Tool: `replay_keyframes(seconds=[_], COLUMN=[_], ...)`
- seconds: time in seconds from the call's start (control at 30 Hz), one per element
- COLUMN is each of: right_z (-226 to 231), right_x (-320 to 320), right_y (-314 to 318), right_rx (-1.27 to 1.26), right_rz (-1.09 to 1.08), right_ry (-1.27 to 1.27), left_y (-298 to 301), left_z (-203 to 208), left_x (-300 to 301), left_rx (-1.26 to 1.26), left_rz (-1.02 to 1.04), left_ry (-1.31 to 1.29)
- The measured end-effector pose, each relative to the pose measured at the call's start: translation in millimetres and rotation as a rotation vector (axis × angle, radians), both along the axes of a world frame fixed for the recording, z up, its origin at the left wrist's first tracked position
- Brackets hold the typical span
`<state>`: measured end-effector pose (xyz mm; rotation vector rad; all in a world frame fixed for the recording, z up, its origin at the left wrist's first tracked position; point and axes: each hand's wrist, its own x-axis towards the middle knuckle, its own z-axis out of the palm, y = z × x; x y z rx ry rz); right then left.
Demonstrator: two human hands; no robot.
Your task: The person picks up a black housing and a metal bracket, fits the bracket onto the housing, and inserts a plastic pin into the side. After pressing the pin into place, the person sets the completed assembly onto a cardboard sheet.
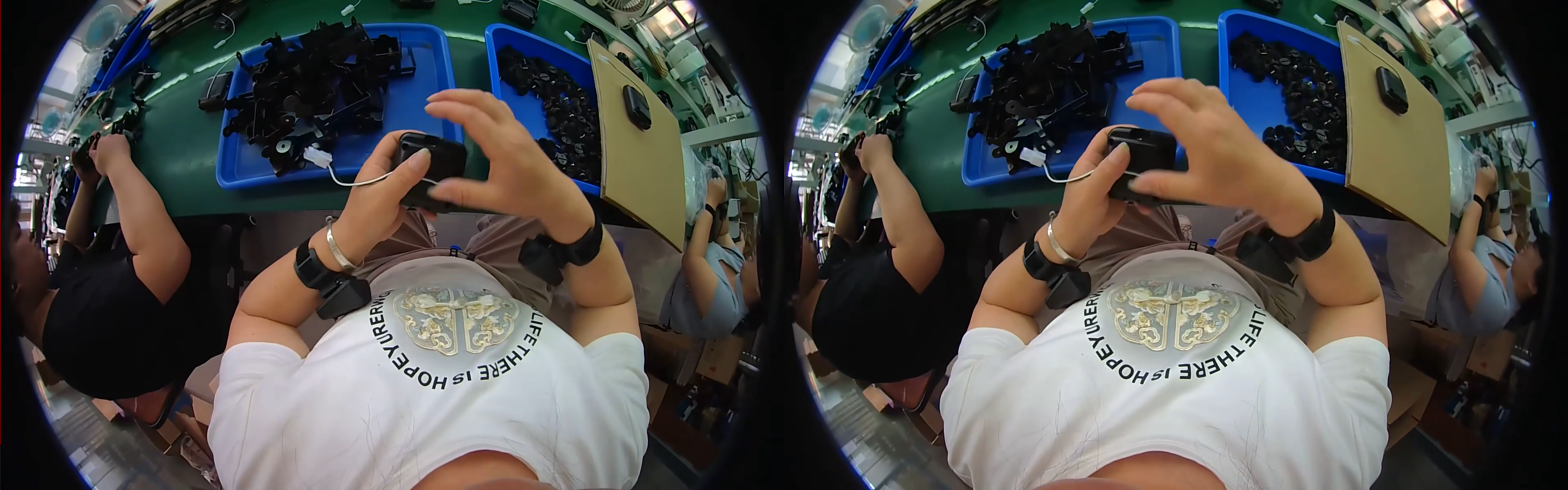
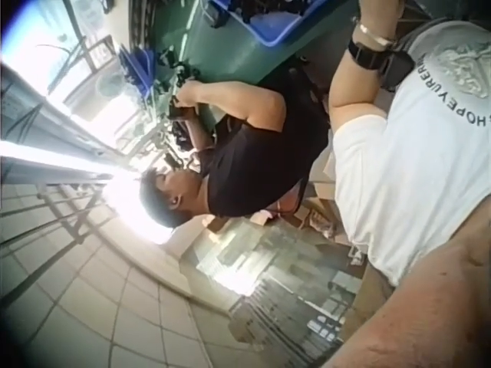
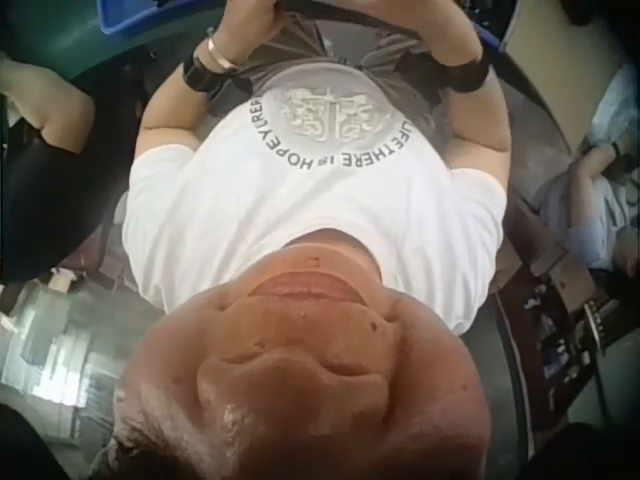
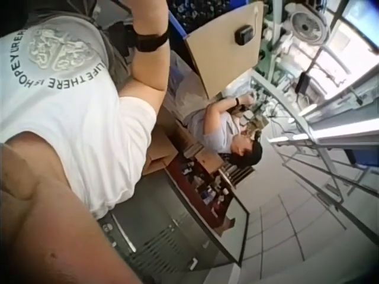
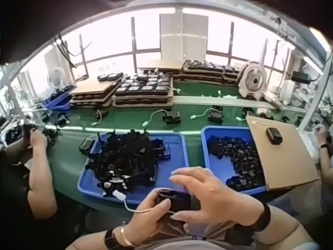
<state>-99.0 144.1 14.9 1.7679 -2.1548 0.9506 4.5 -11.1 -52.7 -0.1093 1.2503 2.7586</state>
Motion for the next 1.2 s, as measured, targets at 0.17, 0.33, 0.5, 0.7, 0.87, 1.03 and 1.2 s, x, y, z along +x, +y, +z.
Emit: replay_keyframes(seconds=[0.17,0.33,0.5,0.7,0.87,1.03,1.2], right_z=[-20,-53,-37,-24,-17,-10,-2], right_x=[-74,-106,-88,-84,-84,-43,-1], right_y=[-41,-63,-40,-11,9,37,56], right_rx=[0.137,0.293,0.337,0.217,0.15,-0.044,-0.079], right_rz=[-0.162,-0.139,-0.19,-0.158,-0.113,0.001,0.236], right_ry=[-0.075,0.012,-0.009,-0.072,-0.639,-1.044,-0.221], left_y=[-3,-2,-7,-9,-4,-4,-12], left_z=[4,-1,-3,-5,-3,0,2], left_x=[17,26,37,28,21,18,13], left_rx=[0.033,-0.086,-0.067,-0.029,-0.054,-0.092,-0.041], left_rz=[-0.01,-0.025,-0.037,-0.08,-0.048,0.01,-0.082], left_ry=[-0.022,0.065,0.031,0.049,0.054,0.0,-0.06])
